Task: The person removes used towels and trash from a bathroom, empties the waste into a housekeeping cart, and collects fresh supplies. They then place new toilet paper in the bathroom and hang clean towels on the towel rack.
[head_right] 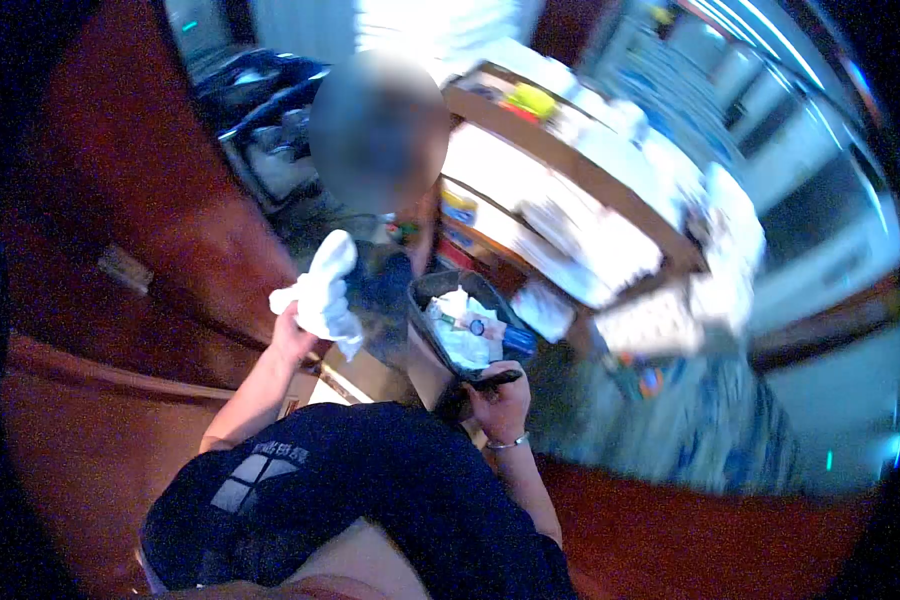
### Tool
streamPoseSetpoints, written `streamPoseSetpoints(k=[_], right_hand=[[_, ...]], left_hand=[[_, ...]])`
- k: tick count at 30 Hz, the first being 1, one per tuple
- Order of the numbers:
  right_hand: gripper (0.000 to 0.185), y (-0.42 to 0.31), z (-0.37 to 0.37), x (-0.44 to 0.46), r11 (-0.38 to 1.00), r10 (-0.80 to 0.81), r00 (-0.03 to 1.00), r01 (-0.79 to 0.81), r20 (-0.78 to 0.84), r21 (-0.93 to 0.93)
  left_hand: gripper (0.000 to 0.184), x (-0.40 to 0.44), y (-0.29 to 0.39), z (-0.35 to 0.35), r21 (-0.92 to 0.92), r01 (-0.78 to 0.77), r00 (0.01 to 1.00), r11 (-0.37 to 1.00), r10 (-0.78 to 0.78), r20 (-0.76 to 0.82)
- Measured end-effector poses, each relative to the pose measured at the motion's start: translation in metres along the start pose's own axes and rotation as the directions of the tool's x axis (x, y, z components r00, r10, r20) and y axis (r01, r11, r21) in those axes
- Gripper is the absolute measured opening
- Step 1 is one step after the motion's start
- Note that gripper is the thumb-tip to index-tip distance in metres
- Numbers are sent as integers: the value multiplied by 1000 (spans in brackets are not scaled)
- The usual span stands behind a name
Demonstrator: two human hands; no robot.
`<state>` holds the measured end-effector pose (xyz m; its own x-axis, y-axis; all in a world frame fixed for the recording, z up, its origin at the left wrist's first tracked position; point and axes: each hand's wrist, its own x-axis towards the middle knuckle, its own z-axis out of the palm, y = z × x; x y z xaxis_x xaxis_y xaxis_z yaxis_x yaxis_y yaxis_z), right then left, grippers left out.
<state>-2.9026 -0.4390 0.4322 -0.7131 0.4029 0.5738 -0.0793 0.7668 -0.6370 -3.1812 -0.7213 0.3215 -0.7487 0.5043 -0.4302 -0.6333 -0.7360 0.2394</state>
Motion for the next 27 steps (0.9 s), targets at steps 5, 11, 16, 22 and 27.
streamPoseSetpoints(k=[5, 11, 16, 22, 27], right_hand=[[30, 51, 42, 179, 919, -321, 940, 280, 113, 278], [29, 33, 120, 362, 813, -517, 830, 399, 212, 424], [33, 16, 198, 470, 765, -522, 842, 390, 138, 513], [29, -64, 284, 553, 744, -506, 859, 387, 81, 545], [30, 8, 344, 595, 671, -597, 802, 487, 19, 559]], left_hand=[[50, 13, -16, 61, -25, -59, 992, 998, 56, -115], [37, 60, -22, 111, -171, -64, 997, 983, 55, -59], [25, 202, 45, 106, -224, -227, 965, 948, 189, -180], [27, 289, 229, 224, -78, -736, 538, 673, 511, -671], [27, 324, 307, 309, 123, -961, 161, 247, 864, -477]])
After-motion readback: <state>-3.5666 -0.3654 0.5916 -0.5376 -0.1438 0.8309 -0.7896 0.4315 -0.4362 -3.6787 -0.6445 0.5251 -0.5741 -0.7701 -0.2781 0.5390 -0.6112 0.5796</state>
